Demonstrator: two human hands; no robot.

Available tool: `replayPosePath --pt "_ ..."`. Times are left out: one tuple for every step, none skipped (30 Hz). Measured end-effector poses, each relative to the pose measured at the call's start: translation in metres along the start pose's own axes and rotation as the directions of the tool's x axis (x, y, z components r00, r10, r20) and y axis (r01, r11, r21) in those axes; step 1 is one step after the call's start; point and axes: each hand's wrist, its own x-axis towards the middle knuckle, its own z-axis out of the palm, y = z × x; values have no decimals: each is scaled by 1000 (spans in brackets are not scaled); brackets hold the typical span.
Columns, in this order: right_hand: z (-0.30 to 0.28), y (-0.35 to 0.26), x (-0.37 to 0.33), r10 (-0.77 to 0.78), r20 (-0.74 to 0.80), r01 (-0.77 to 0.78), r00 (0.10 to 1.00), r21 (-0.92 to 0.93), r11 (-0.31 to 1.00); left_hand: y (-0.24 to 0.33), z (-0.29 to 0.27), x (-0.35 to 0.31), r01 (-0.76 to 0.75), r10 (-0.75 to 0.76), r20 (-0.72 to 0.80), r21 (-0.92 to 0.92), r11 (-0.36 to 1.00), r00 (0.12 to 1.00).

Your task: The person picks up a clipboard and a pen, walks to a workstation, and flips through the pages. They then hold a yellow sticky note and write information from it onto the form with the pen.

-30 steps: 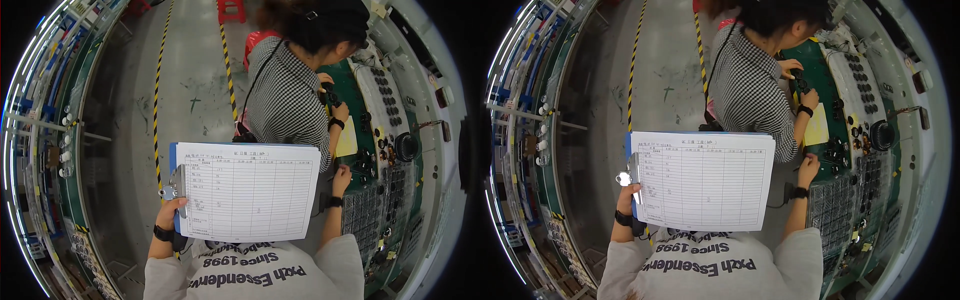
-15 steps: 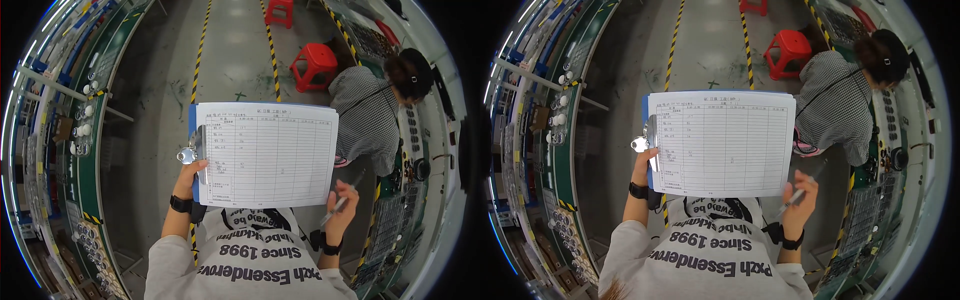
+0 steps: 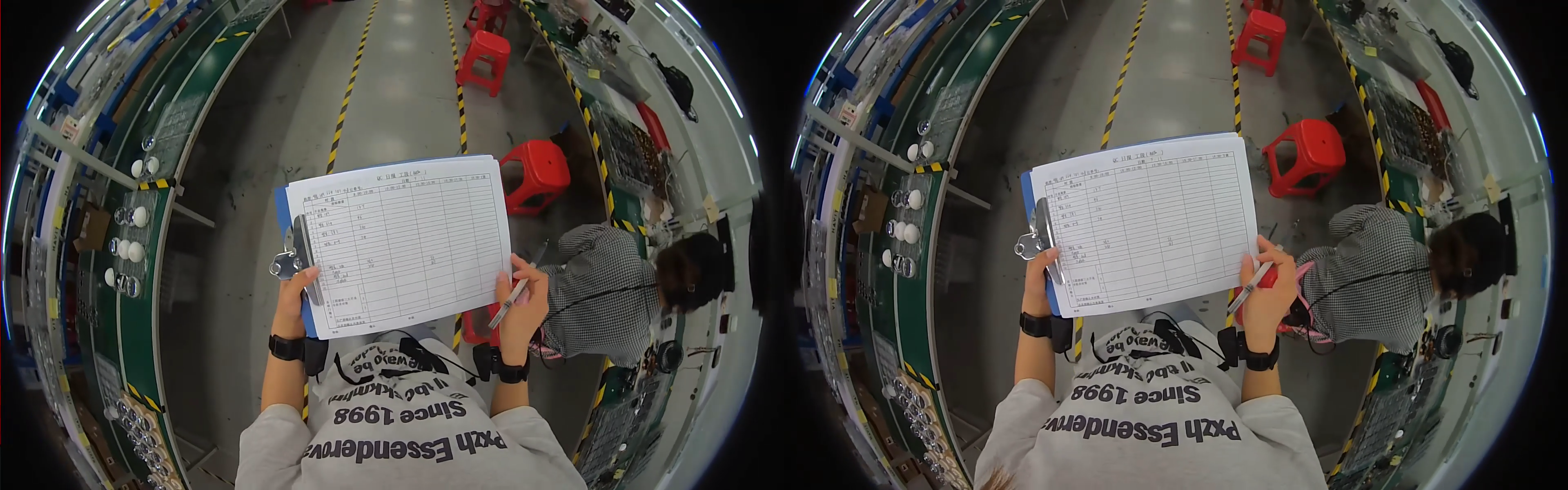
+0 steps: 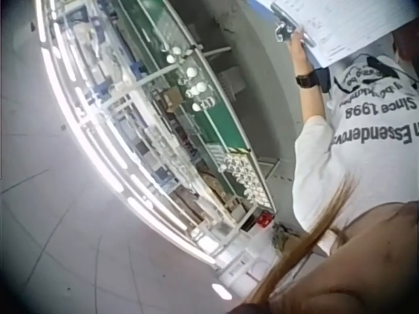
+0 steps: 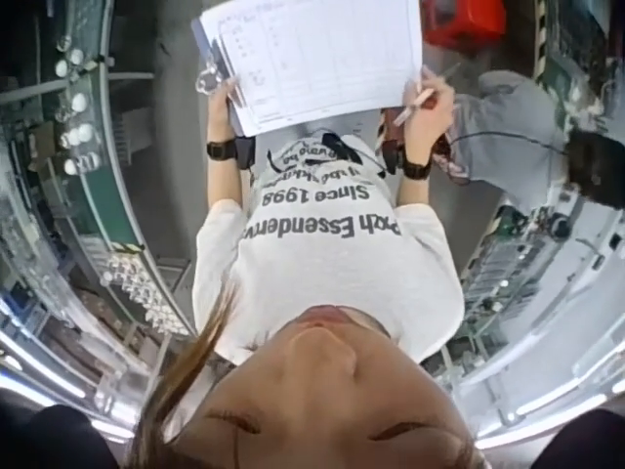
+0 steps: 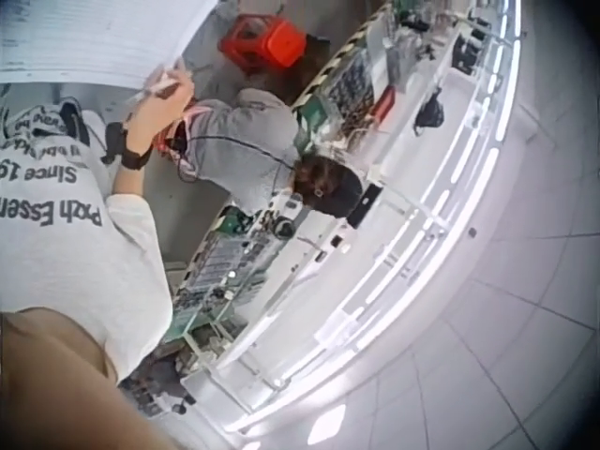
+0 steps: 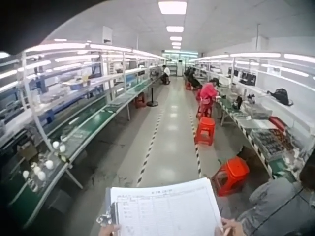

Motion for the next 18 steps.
replayPosePath --pt "14 3 19 48 -1 -48 999 103 994 5 1 20 -6 8 -29 39 999 1000" --pt "26 5 39 96 0 -94 995 202 975 12 4 39 -10 14 -55 78 997 998" --pt "39 6 60 100 -19 -94 995 197 976 19 10 62 -6 9 -36 83 997 999" --pt "53 6 81 171 -1 -164 985 272 948 28 16 84 -7 8 -12 93 996 1000" --pt "63 4 98 243 26 -237 970 343 909 37 21 99 -4 4 7 104 995 1000" --pt "70 4 114 311 56 -306 949 410 859 44 28 116 0 -3 27 113 994 1000" --pt "75 7 130 321 37 -308 947 403 862 47 36 133 13 -18 44 117 993 999" --pt "83 11 148 290 30 -281 956 360 889 53 44 153 9 -14 40 113 994 999" --pt "91 15 166 261 24 -255 965 316 914 58 52 174 5 -10 38 109 994 999" --pt "101 20 182 234 20 -231 972 268 936 61 58 195 5 -8 34 105 994 999" --pt "109 25 199 240 -4 -230 971 263 937 64 65 218 12 -18 57 112 994 998" --pt "117 29 215 267 -9 -255 964 266 930 67 71 242 18 -24 55 112 994 998" --pt "126 34 232 294 -18 -279 956 268 922 69 78 267 26 -33 58 112 993 998" --pt "134 38 250 320 -29 -301 947 271 914 71 84 293 34 -41 63 113 993 997" --pt "141 42 266 327 -70 -299 942 261 918 74 91 320 48 -60 101 119 992 993" --pt "149 45 282 348 -87 -318 933 251 914 78 94 347 71 -89 125 142 987 988" --pt "158 48 298 369 -106 -336 923 242 910 83 98 374 93 -119 150 167 982 982" --pt "166 51 312 392 -123 -357 912 234 904 85 105 397 116 -150 172 193 974 974"
